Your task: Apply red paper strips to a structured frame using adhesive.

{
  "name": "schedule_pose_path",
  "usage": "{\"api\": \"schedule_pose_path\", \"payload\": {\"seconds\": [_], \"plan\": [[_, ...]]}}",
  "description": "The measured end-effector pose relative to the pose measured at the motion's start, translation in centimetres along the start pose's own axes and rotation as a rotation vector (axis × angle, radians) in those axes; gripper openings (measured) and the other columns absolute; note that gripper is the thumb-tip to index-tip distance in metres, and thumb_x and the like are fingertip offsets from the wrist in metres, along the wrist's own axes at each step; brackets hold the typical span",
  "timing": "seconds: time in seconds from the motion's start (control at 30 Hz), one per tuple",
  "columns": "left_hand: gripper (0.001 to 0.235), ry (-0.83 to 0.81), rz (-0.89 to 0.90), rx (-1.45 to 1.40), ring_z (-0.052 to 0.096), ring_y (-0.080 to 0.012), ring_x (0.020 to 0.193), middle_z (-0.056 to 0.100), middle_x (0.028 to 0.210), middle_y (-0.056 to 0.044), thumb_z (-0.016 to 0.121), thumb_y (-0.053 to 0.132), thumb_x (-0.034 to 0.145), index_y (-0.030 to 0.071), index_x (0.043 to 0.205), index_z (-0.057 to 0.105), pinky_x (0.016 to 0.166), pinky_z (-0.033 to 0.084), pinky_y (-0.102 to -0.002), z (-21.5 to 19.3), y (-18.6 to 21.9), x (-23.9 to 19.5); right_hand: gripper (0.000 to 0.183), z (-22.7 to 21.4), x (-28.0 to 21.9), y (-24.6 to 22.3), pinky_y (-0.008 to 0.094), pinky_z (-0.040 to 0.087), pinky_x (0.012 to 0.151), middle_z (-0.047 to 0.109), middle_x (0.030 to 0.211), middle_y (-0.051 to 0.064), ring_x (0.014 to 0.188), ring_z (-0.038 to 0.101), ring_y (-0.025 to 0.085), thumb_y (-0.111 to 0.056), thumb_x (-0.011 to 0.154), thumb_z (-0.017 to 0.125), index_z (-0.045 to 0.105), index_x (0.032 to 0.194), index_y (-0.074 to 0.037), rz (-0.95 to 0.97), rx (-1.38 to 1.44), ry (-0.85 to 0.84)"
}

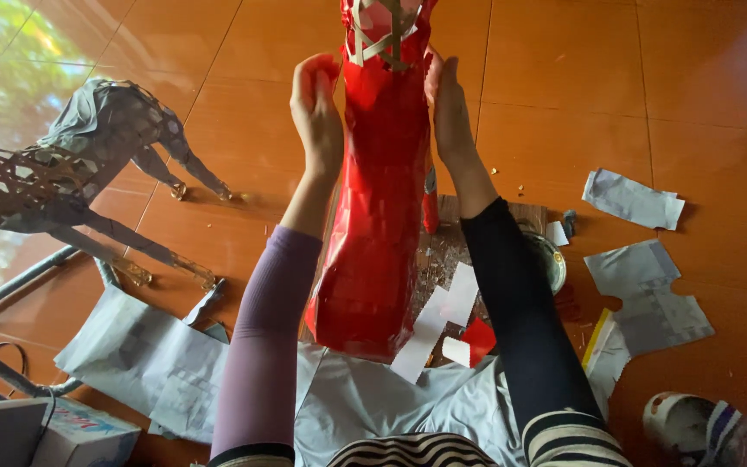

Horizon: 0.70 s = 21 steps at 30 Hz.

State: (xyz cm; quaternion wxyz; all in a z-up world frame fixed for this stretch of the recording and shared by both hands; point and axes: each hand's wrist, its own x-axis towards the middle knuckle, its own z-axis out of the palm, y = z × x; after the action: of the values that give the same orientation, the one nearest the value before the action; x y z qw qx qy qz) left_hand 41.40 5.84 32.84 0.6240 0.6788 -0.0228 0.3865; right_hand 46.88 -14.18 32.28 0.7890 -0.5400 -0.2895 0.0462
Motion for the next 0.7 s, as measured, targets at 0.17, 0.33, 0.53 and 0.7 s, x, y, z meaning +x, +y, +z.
{"api": "schedule_pose_path", "payload": {"seconds": [0.17,0.33,0.53,0.7], "plan": [[0.067,-0.291,0.006,-0.144,0.037,-0.0250,0.153,0.042,0.163,-0.018,0.022,0.049,0.116,0.000,0.160,0.037,0.128,0.028,-0.037,0.4,5.9,-2.5,0.078,-0.4,1.4,2.1,0.037,0.045,0.116,0.059,0.149,0.016,0.129,0.058,0.021,-0.059,0.113,0.022,0.050,0.154,0.001,0.043,0.003,-0.006],[0.078,-0.382,-0.235,-0.228,0.048,-0.0267,0.146,0.050,0.158,-0.018,0.021,0.057,0.110,-0.004,0.156,0.039,0.124,0.037,-0.037,-0.1,4.1,-1.0,0.068,-3.1,2.5,6.9,0.037,0.049,0.110,0.063,0.141,0.018,0.122,0.064,0.024,-0.048,0.112,0.020,0.031,0.162,-0.002,-0.053,-0.495,0.085],[0.078,-0.446,-0.197,-0.328,0.048,-0.0248,0.146,0.051,0.157,-0.018,0.026,0.056,0.111,-0.006,0.156,0.040,0.125,0.036,-0.037,-0.5,5.3,-1.1,0.064,-2.8,2.6,6.9,0.038,0.041,0.116,0.053,0.151,0.020,0.136,0.054,0.028,-0.044,0.113,0.021,0.024,0.165,-0.005,-0.069,-0.429,0.120],[0.079,-0.419,-0.219,-0.273,0.047,-0.0268,0.147,0.049,0.158,-0.020,0.024,0.056,0.111,-0.006,0.156,0.040,0.125,0.036,-0.037,-0.8,3.4,-0.6,0.066,-1.8,1.6,5.8,0.036,0.040,0.119,0.052,0.155,0.020,0.142,0.052,0.029,-0.048,0.112,0.033,0.039,0.160,-0.003,0.064,-0.330,0.254]]}}
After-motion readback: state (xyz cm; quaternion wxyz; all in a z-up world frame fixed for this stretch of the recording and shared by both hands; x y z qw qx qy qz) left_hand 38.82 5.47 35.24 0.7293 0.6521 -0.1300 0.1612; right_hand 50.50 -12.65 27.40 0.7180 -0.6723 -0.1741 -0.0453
